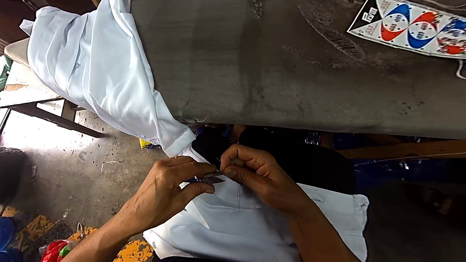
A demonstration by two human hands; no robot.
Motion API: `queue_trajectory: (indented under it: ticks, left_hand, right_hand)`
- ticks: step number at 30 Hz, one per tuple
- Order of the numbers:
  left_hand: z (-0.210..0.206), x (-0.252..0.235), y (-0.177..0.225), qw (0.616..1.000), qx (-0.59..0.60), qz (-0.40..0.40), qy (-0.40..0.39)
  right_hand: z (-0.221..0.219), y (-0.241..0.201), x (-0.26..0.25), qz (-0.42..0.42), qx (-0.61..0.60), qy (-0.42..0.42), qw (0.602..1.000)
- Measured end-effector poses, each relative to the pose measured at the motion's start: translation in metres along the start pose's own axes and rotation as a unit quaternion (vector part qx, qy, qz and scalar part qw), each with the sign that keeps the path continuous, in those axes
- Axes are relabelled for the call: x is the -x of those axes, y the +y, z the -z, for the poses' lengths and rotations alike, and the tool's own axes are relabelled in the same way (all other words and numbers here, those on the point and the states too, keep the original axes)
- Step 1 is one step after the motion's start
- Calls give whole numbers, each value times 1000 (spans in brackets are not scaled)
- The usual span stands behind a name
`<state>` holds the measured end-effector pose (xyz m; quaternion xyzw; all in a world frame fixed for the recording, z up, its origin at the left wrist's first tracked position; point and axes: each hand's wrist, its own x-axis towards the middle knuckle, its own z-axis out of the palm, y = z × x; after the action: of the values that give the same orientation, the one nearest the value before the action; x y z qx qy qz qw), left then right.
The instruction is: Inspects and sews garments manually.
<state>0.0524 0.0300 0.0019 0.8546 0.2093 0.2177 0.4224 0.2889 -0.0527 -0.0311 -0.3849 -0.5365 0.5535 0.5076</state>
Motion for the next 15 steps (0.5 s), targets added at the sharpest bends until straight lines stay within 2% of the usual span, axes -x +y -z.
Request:
queue_trajectory:
  ticks: [8,15]
  left_hand:
    - [-8,-1,-7,998,60,-20,19]
    - [-7,-3,-6,998,45,-52,14]
  right_hand:
    - [1,7,-1,-2,-81,-15,997]
    - [-1,4,-2,-14,-94,-26,995]
